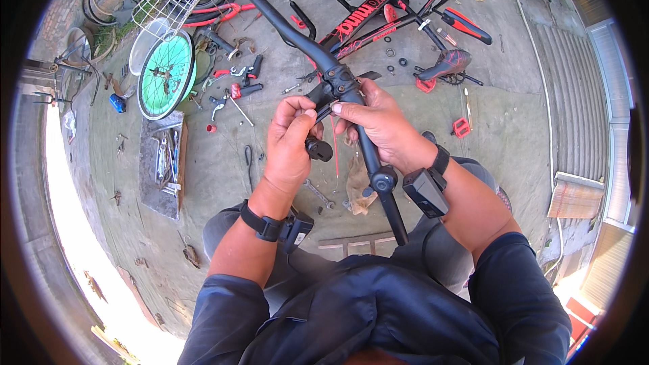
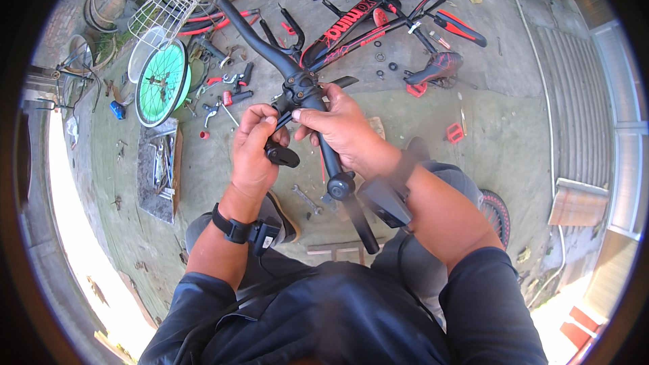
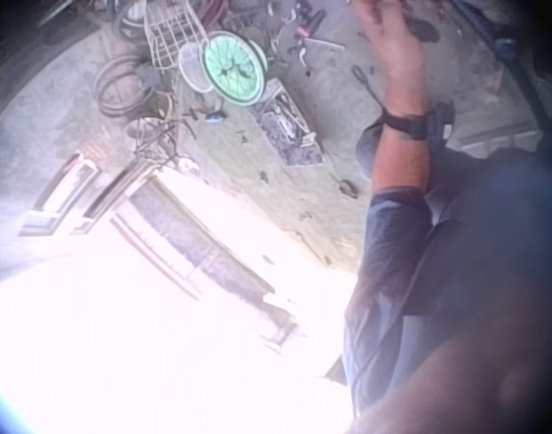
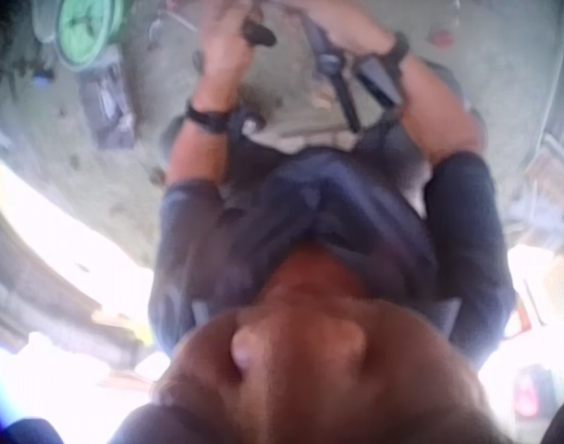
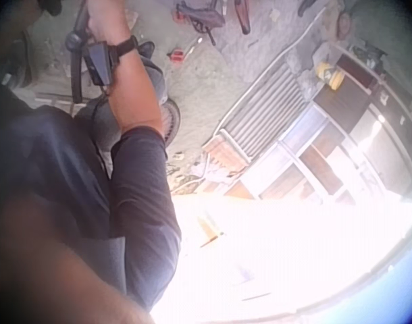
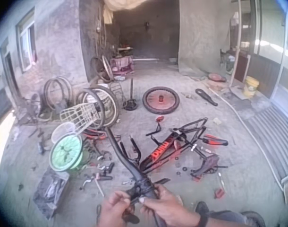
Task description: The person disassembles a bicycle handlebar by removing the stem cap, stem bolt, and shifter. They then reassemble the components, reinstalling the shifter and stem bolt onto the handlebar.
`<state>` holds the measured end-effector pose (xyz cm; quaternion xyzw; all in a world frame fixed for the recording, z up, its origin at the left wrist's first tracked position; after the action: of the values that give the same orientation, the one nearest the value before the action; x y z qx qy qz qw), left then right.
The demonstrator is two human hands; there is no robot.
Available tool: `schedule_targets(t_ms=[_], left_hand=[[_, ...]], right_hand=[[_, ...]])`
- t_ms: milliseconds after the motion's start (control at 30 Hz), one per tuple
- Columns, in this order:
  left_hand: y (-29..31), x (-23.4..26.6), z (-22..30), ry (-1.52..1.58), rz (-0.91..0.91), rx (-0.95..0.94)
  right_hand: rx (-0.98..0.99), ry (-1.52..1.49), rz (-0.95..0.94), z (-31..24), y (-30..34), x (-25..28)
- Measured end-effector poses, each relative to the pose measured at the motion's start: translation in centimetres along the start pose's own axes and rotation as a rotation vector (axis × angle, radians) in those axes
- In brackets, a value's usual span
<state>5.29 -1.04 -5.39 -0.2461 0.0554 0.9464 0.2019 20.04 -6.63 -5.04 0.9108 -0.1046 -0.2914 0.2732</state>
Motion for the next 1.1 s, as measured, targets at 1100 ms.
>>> schedule_targets(t_ms=[1100], left_hand=[[0.4,-0.2,-1.1,-0.438,-0.136,0.186]], right_hand=[[0.160,0.131,0.069,-1.0,0.5,-0.8]])
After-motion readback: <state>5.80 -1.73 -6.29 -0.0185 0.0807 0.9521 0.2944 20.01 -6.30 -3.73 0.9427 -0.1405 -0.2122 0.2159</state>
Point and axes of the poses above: each hand's wrist, its own y-axis away from the middle knuckle, its own x-axis out of the back of the hand, z = x × y, the point moved 5 cm from there along -y, towards the middle knuckle, and after that the axes turned 12 degrees about -x, right-handed, at the moved point
